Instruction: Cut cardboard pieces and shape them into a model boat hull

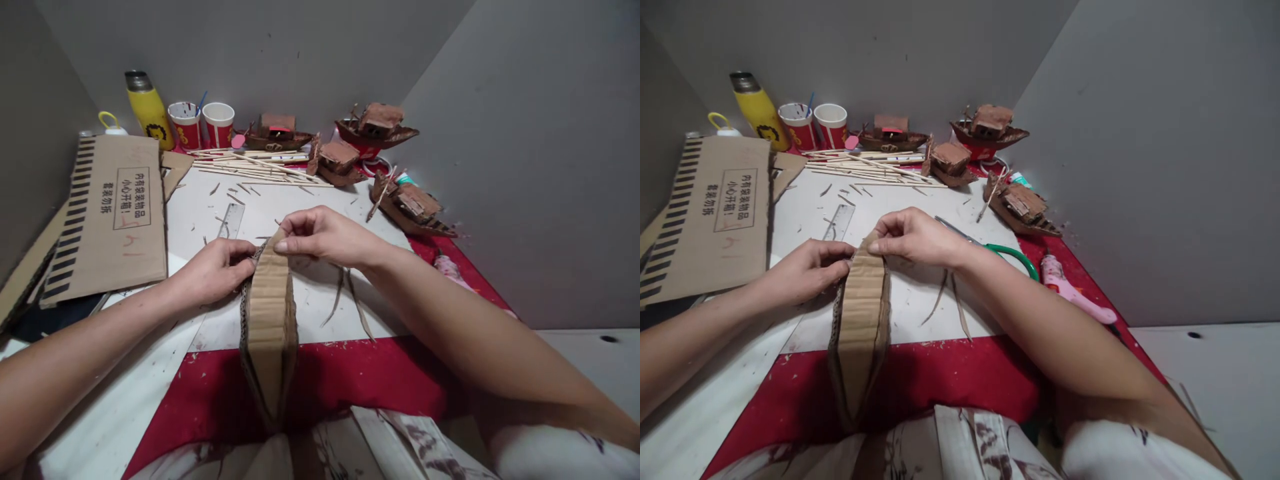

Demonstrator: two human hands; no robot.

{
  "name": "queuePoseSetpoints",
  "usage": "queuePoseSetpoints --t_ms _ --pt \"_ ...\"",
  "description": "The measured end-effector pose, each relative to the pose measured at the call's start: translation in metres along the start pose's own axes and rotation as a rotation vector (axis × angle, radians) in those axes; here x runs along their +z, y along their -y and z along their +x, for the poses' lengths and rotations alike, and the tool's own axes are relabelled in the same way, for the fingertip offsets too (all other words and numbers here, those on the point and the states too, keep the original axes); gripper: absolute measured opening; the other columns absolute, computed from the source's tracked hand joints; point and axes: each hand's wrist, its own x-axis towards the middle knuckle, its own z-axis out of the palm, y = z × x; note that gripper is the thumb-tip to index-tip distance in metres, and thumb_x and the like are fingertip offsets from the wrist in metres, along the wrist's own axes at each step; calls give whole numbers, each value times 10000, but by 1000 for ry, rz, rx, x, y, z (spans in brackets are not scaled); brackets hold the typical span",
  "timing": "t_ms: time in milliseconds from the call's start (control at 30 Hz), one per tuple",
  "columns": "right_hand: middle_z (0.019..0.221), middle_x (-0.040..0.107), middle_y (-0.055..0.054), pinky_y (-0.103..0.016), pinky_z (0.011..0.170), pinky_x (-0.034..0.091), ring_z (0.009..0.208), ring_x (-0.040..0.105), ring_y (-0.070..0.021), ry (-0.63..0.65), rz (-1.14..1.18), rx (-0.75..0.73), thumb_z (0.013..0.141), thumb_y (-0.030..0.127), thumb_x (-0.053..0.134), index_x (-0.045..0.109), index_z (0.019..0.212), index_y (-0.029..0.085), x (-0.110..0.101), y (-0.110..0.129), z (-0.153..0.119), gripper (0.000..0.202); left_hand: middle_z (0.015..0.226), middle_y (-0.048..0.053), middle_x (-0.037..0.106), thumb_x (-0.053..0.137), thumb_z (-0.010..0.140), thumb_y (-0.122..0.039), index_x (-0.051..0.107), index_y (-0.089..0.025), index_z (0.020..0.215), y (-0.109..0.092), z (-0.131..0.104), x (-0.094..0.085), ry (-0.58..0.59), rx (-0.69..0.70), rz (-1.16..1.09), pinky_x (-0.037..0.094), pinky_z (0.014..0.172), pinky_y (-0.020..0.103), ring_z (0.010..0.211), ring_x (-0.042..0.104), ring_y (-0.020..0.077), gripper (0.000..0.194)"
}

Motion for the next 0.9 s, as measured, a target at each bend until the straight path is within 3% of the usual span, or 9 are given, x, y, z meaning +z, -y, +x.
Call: queuePoseSetpoints --t_ms 167,233,400,600,733,900 --pt "497 435 87 -206 427 230 439 338 -52 216 52 99 747 328 714 567 676 144 -10 0 5 246 793 23 688 471 839 -284 710 -151 916 5 2 1 -3 66 65 471 674 275 768 616 196 285" --pt "503 434 86 -204 428 234 440 342 -54 243 53 102 748 335 710 560 680 148 -7 -2 6 250 798 24 691 468 839 -278 713 -151 932 7 1 1 -3 68 66 469 688 284 783 620 204 292" --pt "588 466 60 -213 498 288 535 373 -75 153 -79 -28 755 322 676 549 676 148 3 -5 1 230 805 26 703 479 845 -324 720 -160 920 7 0 1 -3 68 32 459 660 276 736 606 189 301" --pt "582 412 58 -241 565 284 580 366 -101 41 -419 -150 823 289 585 503 649 165 4 -5 -2 229 738 21 658 464 851 -318 696 -148 841 4 0 0 12 85 75 432 638 281 692 571 179 287" --pt "592 415 57 -241 576 276 577 366 -103 -41 -566 -227 836 241 590 452 635 184 9 -10 -2 251 650 -6 584 480 841 -324 665 -159 790 4 0 2 -22 81 95 397 587 270 619 516 159 254" --pt "629 484 42 -239 573 282 585 420 -114 -153 -648 -265 831 227 635 463 686 193 17 -20 -5 228 694 0 620 599 750 -286 664 -163 794 6 -1 8 -93 54 17 429 640 281 671 548 176 146"
